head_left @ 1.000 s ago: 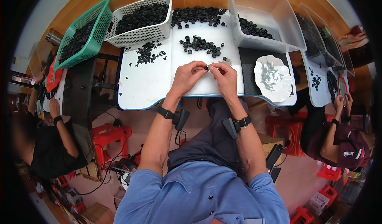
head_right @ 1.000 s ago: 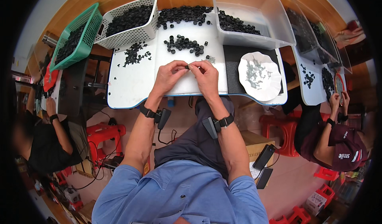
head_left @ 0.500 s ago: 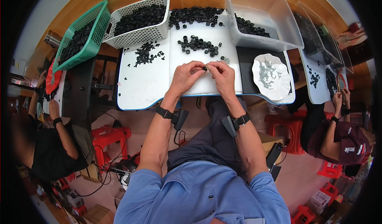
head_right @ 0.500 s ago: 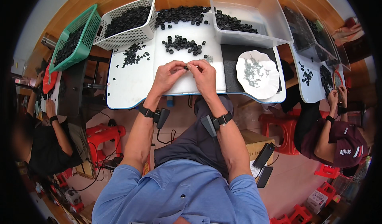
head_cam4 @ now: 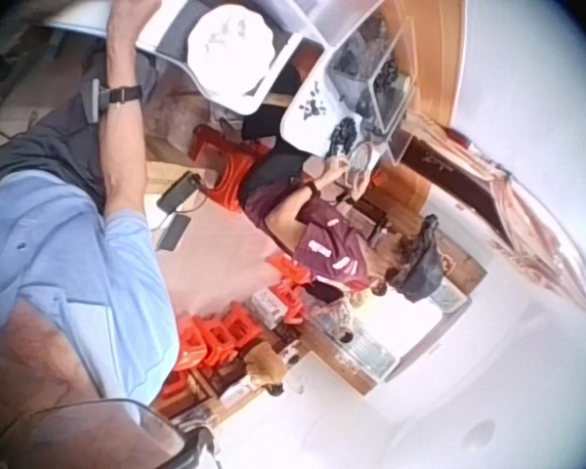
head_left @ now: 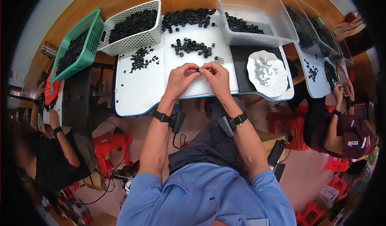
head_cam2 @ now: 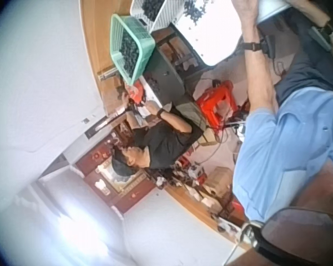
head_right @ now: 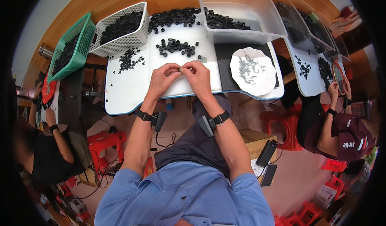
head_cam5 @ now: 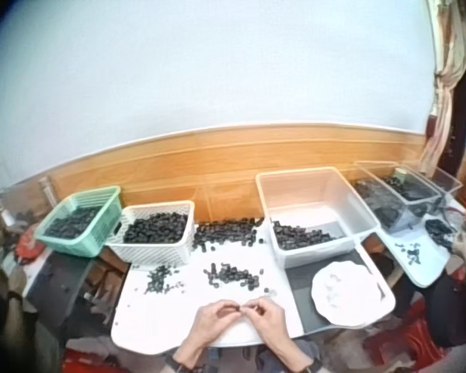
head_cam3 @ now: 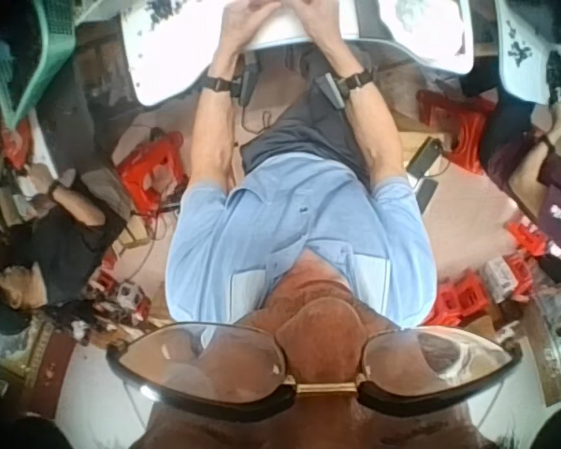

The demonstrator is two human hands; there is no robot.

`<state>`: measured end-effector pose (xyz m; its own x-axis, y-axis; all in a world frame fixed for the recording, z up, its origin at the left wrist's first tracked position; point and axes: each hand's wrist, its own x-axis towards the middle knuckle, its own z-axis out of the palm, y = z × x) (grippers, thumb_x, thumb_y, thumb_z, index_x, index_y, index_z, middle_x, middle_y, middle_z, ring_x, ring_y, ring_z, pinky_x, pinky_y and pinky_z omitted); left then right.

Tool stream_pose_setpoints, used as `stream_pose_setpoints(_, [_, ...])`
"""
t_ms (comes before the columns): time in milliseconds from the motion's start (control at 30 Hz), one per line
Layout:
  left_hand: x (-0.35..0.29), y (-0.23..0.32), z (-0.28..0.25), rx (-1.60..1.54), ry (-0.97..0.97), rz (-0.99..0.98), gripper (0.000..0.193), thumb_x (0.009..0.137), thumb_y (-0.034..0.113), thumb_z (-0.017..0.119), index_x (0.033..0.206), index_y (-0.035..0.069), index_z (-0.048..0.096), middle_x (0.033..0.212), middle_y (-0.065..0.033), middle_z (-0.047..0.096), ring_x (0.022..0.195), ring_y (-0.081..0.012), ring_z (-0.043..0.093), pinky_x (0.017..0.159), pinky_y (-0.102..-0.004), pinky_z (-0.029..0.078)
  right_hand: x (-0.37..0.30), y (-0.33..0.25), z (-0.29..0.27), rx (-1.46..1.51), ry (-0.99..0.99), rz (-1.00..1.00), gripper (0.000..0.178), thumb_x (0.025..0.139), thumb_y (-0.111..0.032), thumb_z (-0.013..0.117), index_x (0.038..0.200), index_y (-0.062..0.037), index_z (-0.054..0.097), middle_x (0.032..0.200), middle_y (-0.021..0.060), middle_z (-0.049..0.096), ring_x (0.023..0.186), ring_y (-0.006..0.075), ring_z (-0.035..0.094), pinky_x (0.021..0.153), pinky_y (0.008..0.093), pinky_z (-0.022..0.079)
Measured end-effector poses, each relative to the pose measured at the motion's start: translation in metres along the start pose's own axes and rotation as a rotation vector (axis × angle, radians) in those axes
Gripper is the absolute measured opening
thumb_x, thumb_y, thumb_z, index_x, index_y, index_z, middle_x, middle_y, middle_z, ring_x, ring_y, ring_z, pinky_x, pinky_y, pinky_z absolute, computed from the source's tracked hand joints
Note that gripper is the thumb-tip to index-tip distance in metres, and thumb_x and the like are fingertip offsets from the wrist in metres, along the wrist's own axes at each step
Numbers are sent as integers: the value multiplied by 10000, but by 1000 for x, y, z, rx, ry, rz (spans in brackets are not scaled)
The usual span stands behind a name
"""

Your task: Assembling small black plastic components by inserting white plastic pins into housings.

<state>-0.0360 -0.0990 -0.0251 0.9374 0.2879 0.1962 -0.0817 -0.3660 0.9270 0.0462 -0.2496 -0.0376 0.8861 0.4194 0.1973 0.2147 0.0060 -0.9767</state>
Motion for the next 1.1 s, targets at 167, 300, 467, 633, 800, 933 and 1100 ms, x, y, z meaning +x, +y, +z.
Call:
stream_pose_setpoints(167, [-1,-2,-4,92,-4,-44,206,918,55,745,1106,-20,707,978,-96,784,944,-158,748,820,-270,573,-2,-5,7,-19,-57,-2,100,825,-81,786,890,-10,760,839,53,687,668,108,585,622,267,479])
stream_pose_setpoints(300, [-1,-2,-1,54,22,26,192,930,59,734,1104,-12,695,951,-79,779,908,-140,739,796,-260,562,-2,-5,4,-77,-84,-8,116,838,-89,783,926,-17,764,847,47,694,673,97,586,620,262,478])
stream_pose_setpoints(467, [-1,-7,0,-117,63,-30,193,913,87,763,1085,13,719,953,-57,772,883,-120,728,747,-253,548,-2,2,-4,139,-37,115,128,914,-91,742,1013,-10,749,892,28,712,697,61,586,621,217,471])
stream_pose_setpoints(633, [-2,-4,-6,-125,44,-32,193,884,94,787,1072,52,778,949,-33,747,775,-79,599,670,-234,466,1,-3,-3,347,-178,87,150,953,-19,672,1090,36,699,944,61,729,765,84,644,674,233,532])
stream_pose_setpoints(800, [-3,-1,-5,-131,32,-5,198,885,90,781,1082,65,780,911,10,712,761,-55,562,673,-219,454,2,-4,-9,389,-257,113,181,955,13,651,1133,51,661,970,83,729,806,105,670,718,244,558])
stream_pose_setpoints(933, [-3,-1,-3,-112,25,-5,206,882,96,787,1086,68,780,895,14,706,767,-55,564,685,-220,452,1,-3,-10,362,-244,108,175,949,3,663,1119,41,669,951,68,722,798,98,664,719,242,552])
stream_pose_setpoints(1100, [-2,-3,-3,-4,59,35,276,879,76,781,1155,72,755,900,-8,710,784,-78,598,700,-246,482,-1,1,-11,293,-177,102,162,930,-35,709,1078,30,714,918,36,719,780,76,646,709,230,529])
